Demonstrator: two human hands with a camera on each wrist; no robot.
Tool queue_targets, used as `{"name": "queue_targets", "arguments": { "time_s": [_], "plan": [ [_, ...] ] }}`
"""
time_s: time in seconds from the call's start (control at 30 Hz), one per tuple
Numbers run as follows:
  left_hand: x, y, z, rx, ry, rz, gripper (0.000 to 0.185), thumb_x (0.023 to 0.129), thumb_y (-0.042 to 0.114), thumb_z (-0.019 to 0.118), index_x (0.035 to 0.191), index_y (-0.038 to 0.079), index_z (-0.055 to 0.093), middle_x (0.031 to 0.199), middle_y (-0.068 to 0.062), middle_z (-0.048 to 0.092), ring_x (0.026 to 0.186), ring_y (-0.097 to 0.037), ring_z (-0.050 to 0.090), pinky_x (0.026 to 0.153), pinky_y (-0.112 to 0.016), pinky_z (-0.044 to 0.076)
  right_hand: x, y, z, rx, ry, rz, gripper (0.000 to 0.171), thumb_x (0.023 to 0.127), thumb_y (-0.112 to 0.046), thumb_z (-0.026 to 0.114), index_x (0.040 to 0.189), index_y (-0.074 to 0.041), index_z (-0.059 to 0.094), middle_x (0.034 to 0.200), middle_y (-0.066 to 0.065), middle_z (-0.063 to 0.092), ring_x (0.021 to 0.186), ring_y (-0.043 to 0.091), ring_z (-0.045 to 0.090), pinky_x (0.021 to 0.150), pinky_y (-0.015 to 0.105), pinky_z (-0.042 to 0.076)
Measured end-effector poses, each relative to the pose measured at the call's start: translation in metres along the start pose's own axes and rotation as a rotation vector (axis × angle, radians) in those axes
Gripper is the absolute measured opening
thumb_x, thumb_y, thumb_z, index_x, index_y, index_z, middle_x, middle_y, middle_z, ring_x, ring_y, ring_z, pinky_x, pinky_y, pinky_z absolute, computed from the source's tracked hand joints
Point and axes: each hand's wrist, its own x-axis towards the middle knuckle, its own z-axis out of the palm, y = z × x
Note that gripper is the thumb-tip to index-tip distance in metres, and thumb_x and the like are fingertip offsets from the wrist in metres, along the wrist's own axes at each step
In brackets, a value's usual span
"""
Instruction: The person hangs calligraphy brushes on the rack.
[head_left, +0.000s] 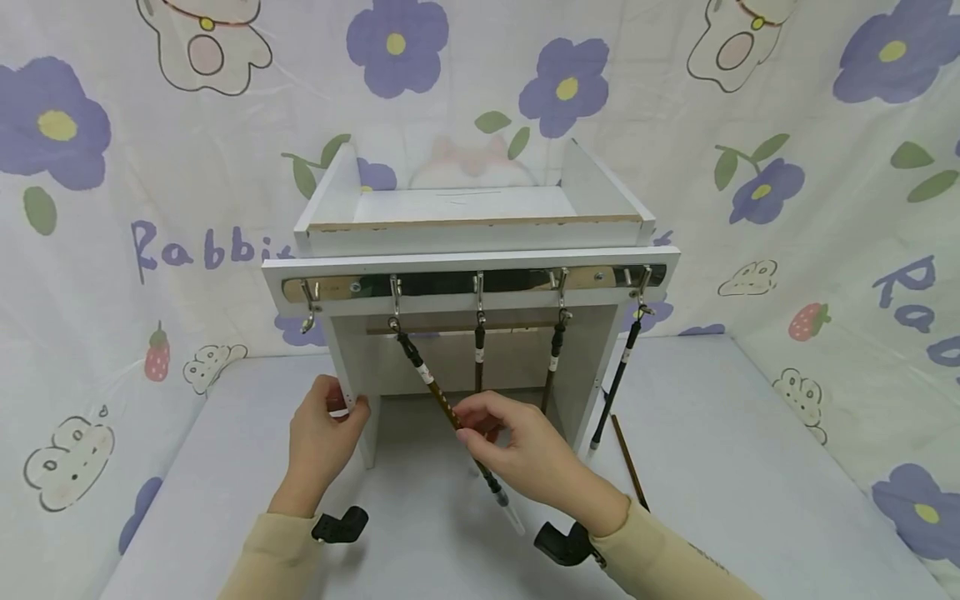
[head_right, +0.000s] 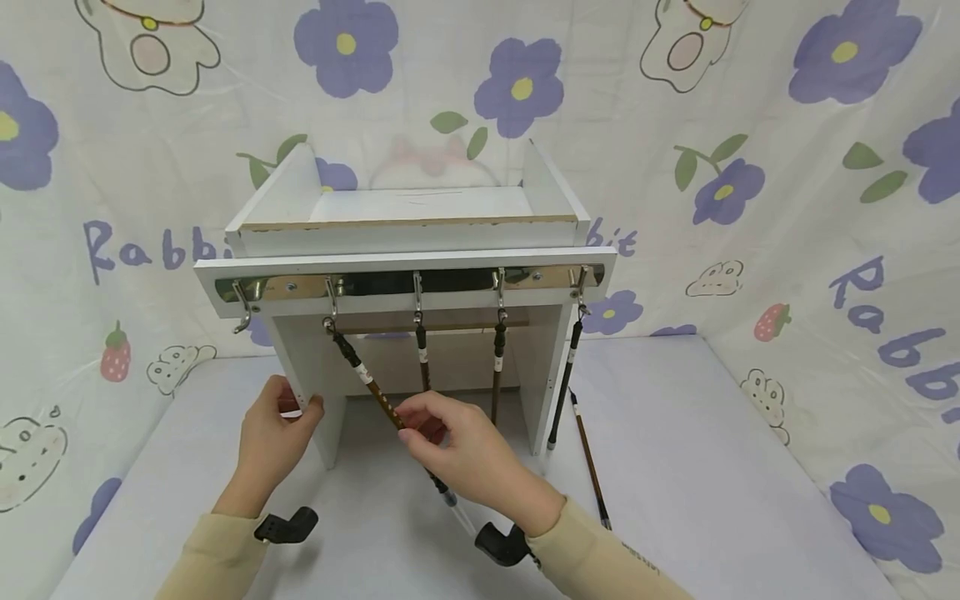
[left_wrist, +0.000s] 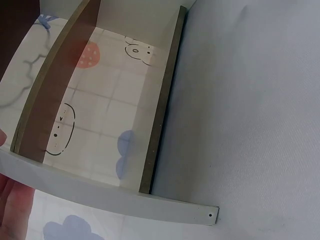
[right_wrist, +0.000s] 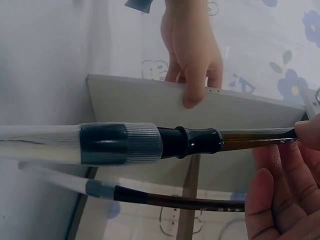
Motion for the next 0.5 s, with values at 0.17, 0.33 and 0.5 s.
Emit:
{"name": "queue_targets", "arguments": {
  "time_s": [0.17, 0.33, 0.5],
  "plan": [
    [-0.0006, 0.0012, 0.0005, -0.003, 0.002, -0.001, 0.019, 0.090, 0.023, 0.065, 0.101, 0.011, 0.054, 0.097, -0.005, 0.063, 0.091, -0.021, 0.064, 0.075, -0.040, 0.056, -0.0006, 0.0011, -0.0012, 0.007, -0.005, 0.014, 0.019, 0.095, -0.018, 0.064, 0.114, -0.017, 0.063, 0.095, -0.010, 0.066, 0.084, 0.010, 0.060, 0.072, 0.027, 0.052],
    [-0.0011, 0.0008, 0.0010, -0.005, -0.003, -0.010, 0.019, 0.090, 0.024, 0.064, 0.102, 0.012, 0.054, 0.098, -0.005, 0.063, 0.092, -0.021, 0.065, 0.075, -0.041, 0.056, -0.0029, 0.0024, -0.0018, 0.005, -0.020, 0.046, 0.019, 0.095, -0.019, 0.064, 0.114, -0.019, 0.063, 0.094, -0.012, 0.065, 0.084, 0.008, 0.060, 0.072, 0.027, 0.052],
    [-0.0013, 0.0002, 0.0018, -0.003, 0.001, -0.018, 0.020, 0.090, 0.024, 0.063, 0.102, 0.012, 0.054, 0.098, -0.005, 0.063, 0.092, -0.022, 0.065, 0.075, -0.041, 0.056, -0.0052, 0.0035, -0.0023, 0.018, -0.017, 0.050, 0.019, 0.095, -0.018, 0.064, 0.114, -0.020, 0.063, 0.094, -0.011, 0.065, 0.084, 0.008, 0.060, 0.072, 0.027, 0.052]
  ]
}}
